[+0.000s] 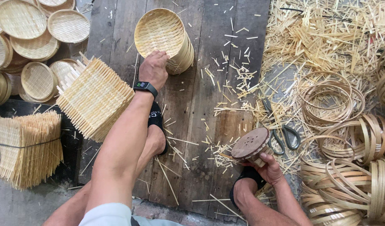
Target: The person repeatedly cuts circular bamboo mats using a perforated wooden template and shears. They place a mat on the floor, position the template, trim the edges, then stack the finished circles and repeat the process.
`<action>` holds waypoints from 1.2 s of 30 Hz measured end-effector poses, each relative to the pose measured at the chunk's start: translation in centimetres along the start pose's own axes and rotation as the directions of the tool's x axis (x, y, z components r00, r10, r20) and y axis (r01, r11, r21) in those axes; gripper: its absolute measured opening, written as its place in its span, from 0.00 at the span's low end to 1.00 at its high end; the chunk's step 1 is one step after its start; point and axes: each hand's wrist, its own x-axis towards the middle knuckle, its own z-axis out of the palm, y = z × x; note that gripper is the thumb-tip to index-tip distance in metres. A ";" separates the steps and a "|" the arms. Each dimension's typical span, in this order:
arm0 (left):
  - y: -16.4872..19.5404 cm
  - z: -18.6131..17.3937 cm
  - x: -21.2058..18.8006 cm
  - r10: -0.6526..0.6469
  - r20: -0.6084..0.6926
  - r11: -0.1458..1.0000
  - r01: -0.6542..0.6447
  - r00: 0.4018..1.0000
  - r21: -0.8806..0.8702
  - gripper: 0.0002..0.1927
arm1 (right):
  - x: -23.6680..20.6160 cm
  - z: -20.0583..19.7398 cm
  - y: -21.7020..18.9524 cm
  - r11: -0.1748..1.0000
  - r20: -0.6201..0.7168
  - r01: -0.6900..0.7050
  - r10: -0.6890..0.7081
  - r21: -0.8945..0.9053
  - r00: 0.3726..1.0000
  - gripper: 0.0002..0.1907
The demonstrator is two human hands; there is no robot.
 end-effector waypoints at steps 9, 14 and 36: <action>1.4 -1.4 -3.1 -0.108 -0.096 0.991 0.115 0.990 0.072 0.30 | 2.8 7.2 -3.1 0.985 -0.051 -0.018 0.009 -0.174 0.999 0.32; -2.5 -7.3 -8.2 -0.383 0.123 0.914 0.357 0.915 0.190 0.54 | 7.0 7.2 -3.6 0.973 0.043 0.004 0.006 -0.232 0.999 0.25; -3.0 -14.2 -10.3 -0.547 0.257 0.782 0.376 0.797 0.497 0.12 | 4.2 5.6 1.3 0.843 -0.319 -0.136 -0.044 -0.520 0.947 0.22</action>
